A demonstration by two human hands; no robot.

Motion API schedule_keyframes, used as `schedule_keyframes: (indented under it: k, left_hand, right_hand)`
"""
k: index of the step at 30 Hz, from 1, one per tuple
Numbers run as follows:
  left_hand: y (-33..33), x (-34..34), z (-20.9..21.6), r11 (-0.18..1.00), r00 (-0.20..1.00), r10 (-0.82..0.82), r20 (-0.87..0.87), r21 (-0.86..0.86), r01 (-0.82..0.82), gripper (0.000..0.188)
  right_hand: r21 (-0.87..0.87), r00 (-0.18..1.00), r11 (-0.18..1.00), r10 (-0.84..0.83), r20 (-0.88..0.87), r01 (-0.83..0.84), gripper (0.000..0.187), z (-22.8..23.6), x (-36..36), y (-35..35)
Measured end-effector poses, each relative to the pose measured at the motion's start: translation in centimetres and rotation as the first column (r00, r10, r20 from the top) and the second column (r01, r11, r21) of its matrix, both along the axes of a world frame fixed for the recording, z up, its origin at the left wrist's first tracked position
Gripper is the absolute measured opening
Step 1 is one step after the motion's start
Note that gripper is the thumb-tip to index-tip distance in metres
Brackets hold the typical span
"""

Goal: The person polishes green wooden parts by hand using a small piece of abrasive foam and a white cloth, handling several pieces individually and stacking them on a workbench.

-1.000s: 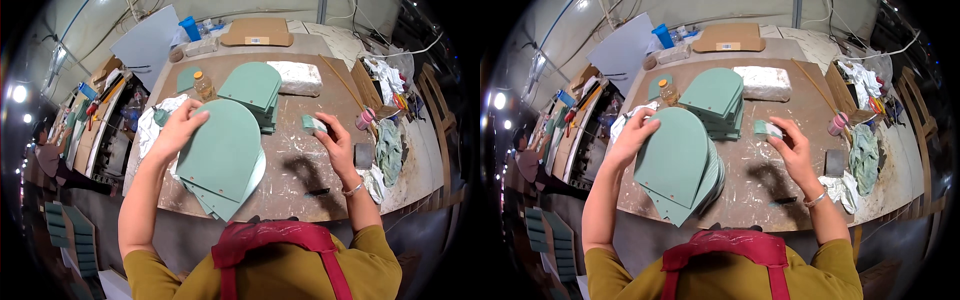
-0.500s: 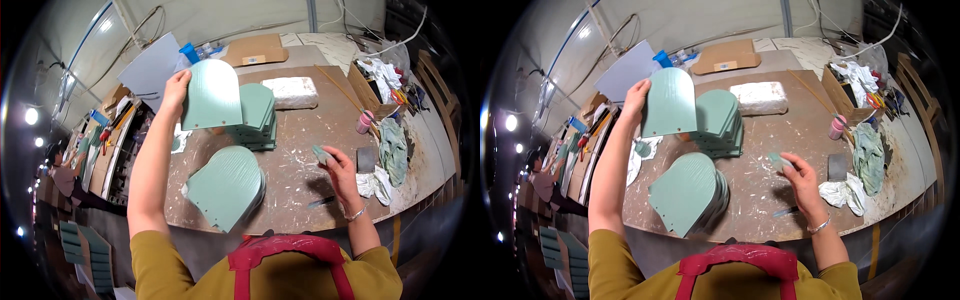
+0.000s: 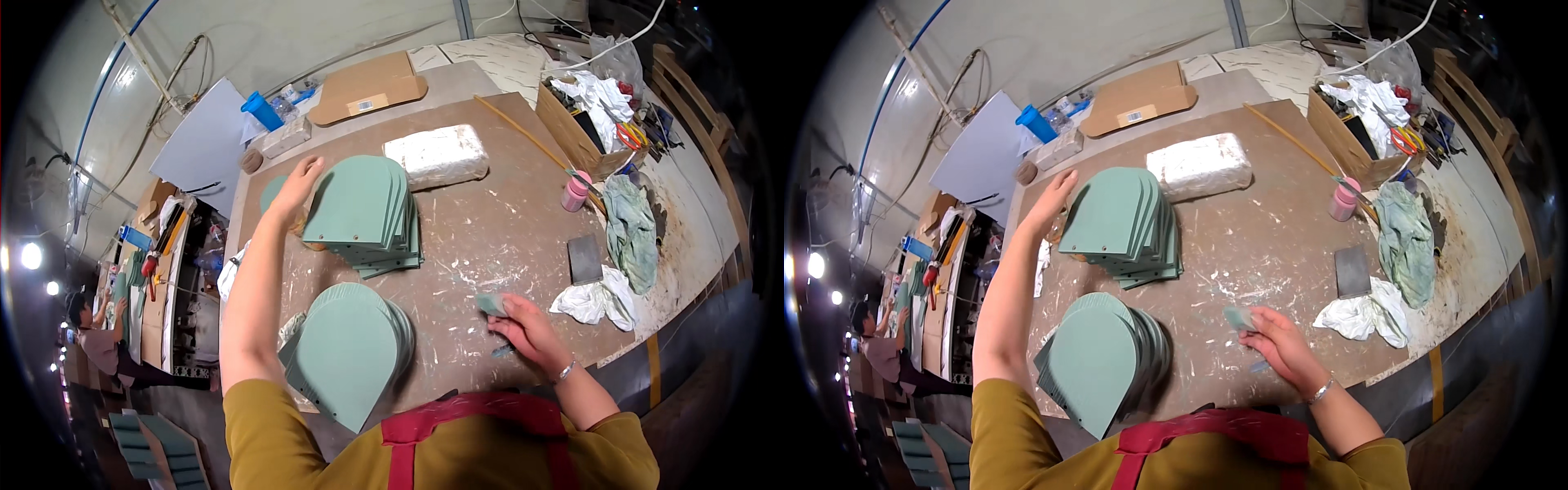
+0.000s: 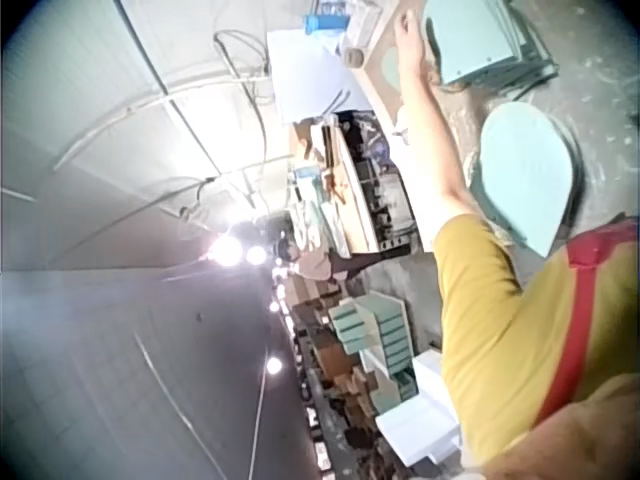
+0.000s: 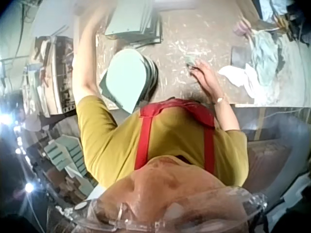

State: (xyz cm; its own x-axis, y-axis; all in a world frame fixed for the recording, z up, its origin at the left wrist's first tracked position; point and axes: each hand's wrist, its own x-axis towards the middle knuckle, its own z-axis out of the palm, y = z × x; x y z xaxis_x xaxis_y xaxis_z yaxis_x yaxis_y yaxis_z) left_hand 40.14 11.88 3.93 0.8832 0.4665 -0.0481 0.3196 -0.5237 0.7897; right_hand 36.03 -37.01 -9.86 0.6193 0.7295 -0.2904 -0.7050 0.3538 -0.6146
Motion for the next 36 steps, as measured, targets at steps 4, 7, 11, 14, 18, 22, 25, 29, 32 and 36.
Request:
schedule_keyframes:
  k: [4,7,11,14,18,22,25,29,32,36]
  left_hand:
    - [-1.5,-6.6,2.1,0.995,0.993,-0.097,-0.062,0.017,0.098,0.072]
    - [-1.3,-11.3,2.6,0.999,0.996,-0.054,-0.078,0.003,0.054,0.069]
    - [-1.0,-15.8,0.4,0.999,0.996,-0.025,-0.082,0.018,0.027,0.058]
    - [-2.6,-17.1,0.2,0.988,0.987,-0.116,-0.106,0.088,0.126,0.055]
    - [-4.2,-19.7,0.3,0.982,0.977,-0.146,-0.152,0.1,0.162,0.052]
    - [-4.7,-22.2,0.1,0.989,0.982,-0.142,-0.123,0.03,0.147,0.05]
    - [-4.3,-23.7,-0.9,0.993,0.987,-0.121,-0.107,-0.023,0.119,0.049]
    - [-2.4,-23.2,-3.0,0.988,0.986,-0.145,-0.077,-0.067,0.14,0.05]
    - [-2.3,-20.9,-3.3,0.984,0.989,-0.138,-0.062,-0.123,0.129,0.053]
    - [-1.6,-17.1,-2.3,0.919,0.999,-0.011,-0.039,-0.394,-0.005,0.066]
  right_hand:
    - [0.131,1.0,0.991,0.015,-0.023,-0.012,0.035,3.5,1.7,3.4]
    - [0.071,0.963,0.982,0.158,0.219,-0.177,0.035,7.8,2.2,5.6]
    - [-0.088,0.685,0.976,0.203,0.7,-0.2,0.034,12.7,0.2,10.3]
    - [-0.168,0.387,0.977,0.208,0.898,-0.134,0.035,14.0,-1.6,12.7]
    - [-0.213,0.316,0.964,0.254,0.914,-0.158,0.037,14.4,-3.7,14.8]
    - [-0.12,0.63,0.924,0.338,0.699,-0.363,0.04,13.8,-3.9,16.0]
    - [-0.175,0.627,0.916,0.377,0.682,-0.36,0.036,14.4,-4.2,16.3]
    - [-0.282,-0.203,0.951,0.303,0.931,0.126,0.032,14.3,-6.9,15.9]
    - [-0.13,-0.535,0.96,0.248,0.808,0.248,0.039,13.4,-8.4,16.1]
    - [-0.19,-0.508,0.954,0.286,0.812,0.233,0.045,13.3,-8.8,15.6]
